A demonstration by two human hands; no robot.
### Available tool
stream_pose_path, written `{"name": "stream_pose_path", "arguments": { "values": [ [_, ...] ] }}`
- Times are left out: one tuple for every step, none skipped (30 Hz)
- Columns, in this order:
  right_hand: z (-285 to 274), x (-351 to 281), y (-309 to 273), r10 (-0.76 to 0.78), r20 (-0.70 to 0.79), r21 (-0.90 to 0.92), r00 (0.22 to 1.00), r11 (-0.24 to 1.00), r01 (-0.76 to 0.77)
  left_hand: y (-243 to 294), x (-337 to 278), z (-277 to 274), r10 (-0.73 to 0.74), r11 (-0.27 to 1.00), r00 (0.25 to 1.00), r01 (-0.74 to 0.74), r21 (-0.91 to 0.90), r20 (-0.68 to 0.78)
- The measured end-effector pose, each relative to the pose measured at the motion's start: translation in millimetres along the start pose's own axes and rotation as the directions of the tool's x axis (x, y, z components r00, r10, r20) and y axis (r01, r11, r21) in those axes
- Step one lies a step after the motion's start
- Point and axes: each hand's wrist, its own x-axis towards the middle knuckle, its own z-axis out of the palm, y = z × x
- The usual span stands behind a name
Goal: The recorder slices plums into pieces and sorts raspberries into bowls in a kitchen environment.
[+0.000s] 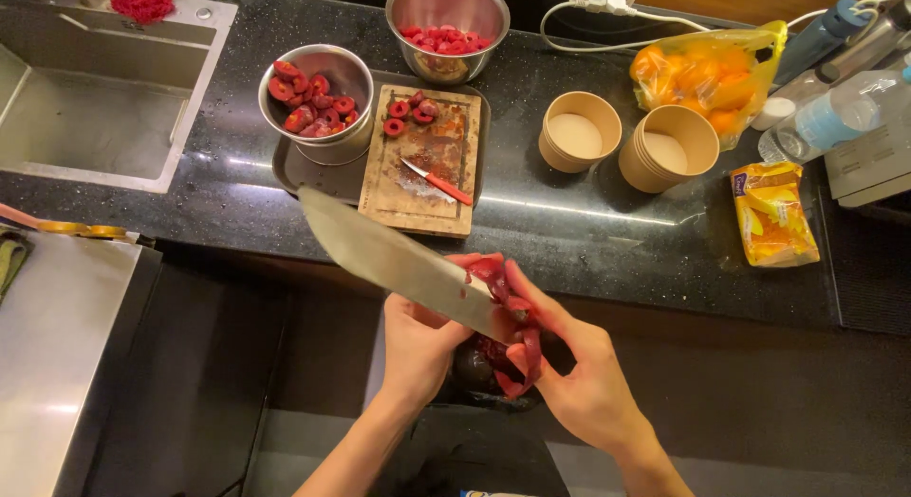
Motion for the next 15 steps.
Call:
{"name": "stream_pose_path", "arguments": {
  "values": [
    [1.9, -1.2, 3.2, -0.001, 0.000, 0.001, 1.000, 1.000, 0.001, -4.3, -1.4, -1.3, 0.001, 1.000, 1.000, -0.001, 0.001, 0.000],
    [3.8, -2.3, 6.5, 0.056, 0.002, 0.011, 0.998, 0.998, -0.056, -8.7, -2.9, -2.7, 0.026, 1.000, 0.999, -0.026, -0.011, -0.021],
    [5.6, -3.7, 9.8, 0.115, 0.003, 0.021, 0.993, 0.993, -0.115, -13.4, -4.1, -3.9, 0.049, 0.998, 0.998, -0.050, -0.023, -0.039],
    [6.0, -2.9, 9.4, 0.114, 0.001, 0.020, 0.993, 0.993, -0.114, -12.5, -3.2, -2.2, 0.049, 0.998, 0.998, -0.050, -0.023, -0.038],
    [6.5, -2.3, 9.0, 0.098, -0.012, 0.040, 0.995, 0.994, -0.097, -11.7, -2.6, -0.6, 0.063, 0.996, 0.998, -0.063, -0.068, -0.012],
    [7.0, -1.8, 8.6, 0.081, -0.026, 0.059, 0.996, 0.995, -0.080, -10.8, -2.0, 1.1, 0.077, 0.991, 0.997, -0.075, -0.113, 0.014],
    [7.4, -1.8, 9.4, 0.081, -0.028, 0.059, 0.996, 0.995, -0.079, -11.3, -1.0, 0.7, 0.076, 0.991, 0.997, -0.074, -0.112, 0.016],
    [7.7, -1.9, 10.3, 0.083, -0.036, 0.093, 0.996, 0.992, -0.080, -11.8, -0.1, 0.2, 0.063, 0.992, 0.998, -0.061, -0.113, 0.014],
    [7.8, -2.3, 11.1, 0.086, -0.044, 0.125, 0.995, 0.989, -0.080, -12.6, 0.8, 0.1, 0.049, 0.992, 0.999, -0.047, -0.115, 0.014],
    [8.0, -1.9, 10.3, 0.087, -0.047, 0.125, 0.995, 0.989, -0.080, -13.2, 0.8, -1.3, 0.048, 0.992, 0.999, -0.046, -0.115, 0.017],
    [8.0, -1.3, 9.7, 0.122, -0.053, 0.158, 0.991, 0.981, -0.113, -14.0, 0.9, -2.6, 0.053, 0.993, 0.998, -0.048, -0.109, 0.044],
    [8.1, -0.9, 9.1, 0.158, -0.057, 0.192, 0.986, 0.971, -0.144, -14.8, 0.9, -4.0, 0.058, 0.993, 0.996, -0.050, -0.103, 0.071],
    [8.8, -1.5, 9.0, 0.159, -0.058, 0.193, 0.986, 0.970, -0.145, -16.8, 1.1, -3.9, 0.057, 0.994, 0.996, -0.049, -0.103, 0.072],
    [9.5, -2.1, 9.0, 0.181, -0.070, 0.220, 0.981, 0.962, -0.162, -18.8, 1.3, -4.0, 0.073, 0.991, 0.994, -0.064, -0.114, 0.083],
    [10.4, -2.4, 8.9, 0.204, -0.081, 0.248, 0.976, 0.952, -0.178, -20.5, 1.8, -4.2, 0.090, 0.989, 0.992, -0.078, -0.126, 0.094]
  ]
}}
